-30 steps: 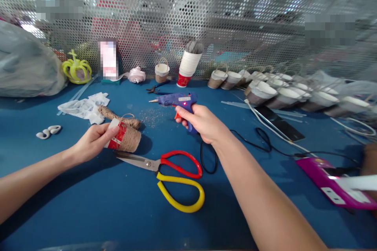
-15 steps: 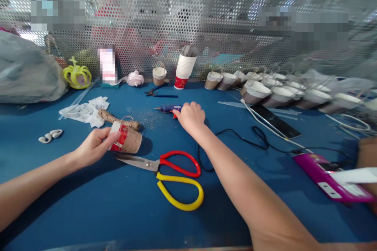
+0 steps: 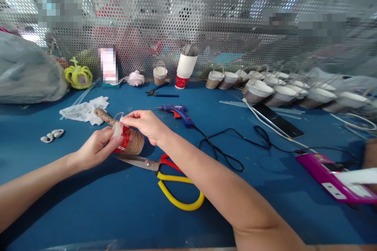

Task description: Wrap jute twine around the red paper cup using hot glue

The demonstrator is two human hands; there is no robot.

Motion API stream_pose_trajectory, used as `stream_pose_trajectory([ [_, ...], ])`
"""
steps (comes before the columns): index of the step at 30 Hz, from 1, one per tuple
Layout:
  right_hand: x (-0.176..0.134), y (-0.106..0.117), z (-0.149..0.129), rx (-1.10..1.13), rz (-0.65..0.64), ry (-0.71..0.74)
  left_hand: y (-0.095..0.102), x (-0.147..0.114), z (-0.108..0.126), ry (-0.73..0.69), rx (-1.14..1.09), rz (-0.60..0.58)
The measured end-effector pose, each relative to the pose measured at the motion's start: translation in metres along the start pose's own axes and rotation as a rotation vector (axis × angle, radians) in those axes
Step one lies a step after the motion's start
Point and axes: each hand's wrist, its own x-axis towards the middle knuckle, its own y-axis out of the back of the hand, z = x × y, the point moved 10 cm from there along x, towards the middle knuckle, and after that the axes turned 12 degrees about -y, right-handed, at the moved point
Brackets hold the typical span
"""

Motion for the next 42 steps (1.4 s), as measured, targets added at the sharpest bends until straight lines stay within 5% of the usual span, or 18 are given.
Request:
stream_pose_trajectory([
  [11,-0.003,-0.008,-0.005,0.169,-0.063,-0.001,-0.001,0.004,0.012,-0.071,-0.009,-0.031],
  [19,-0.023,0.02,-0.028,0.161,0.048,0.169,-0.022,-0.021,-0.041,0.548,-0.643,0.076],
  [25,-0.032,0.027,-0.038,0.066,0.093,0.254,-0.033,-0.027,-0.044,0.756,-0.935,0.162],
  [36,-0.039,0.028,-0.046,-0.037,0.128,0.303,-0.036,-0.033,-0.049,0.857,-1.017,0.209],
  [42,-0.034,0.028,-0.04,-0.065,0.136,0.292,-0.036,-0.03,-0.043,0.792,-0.907,0.12],
])
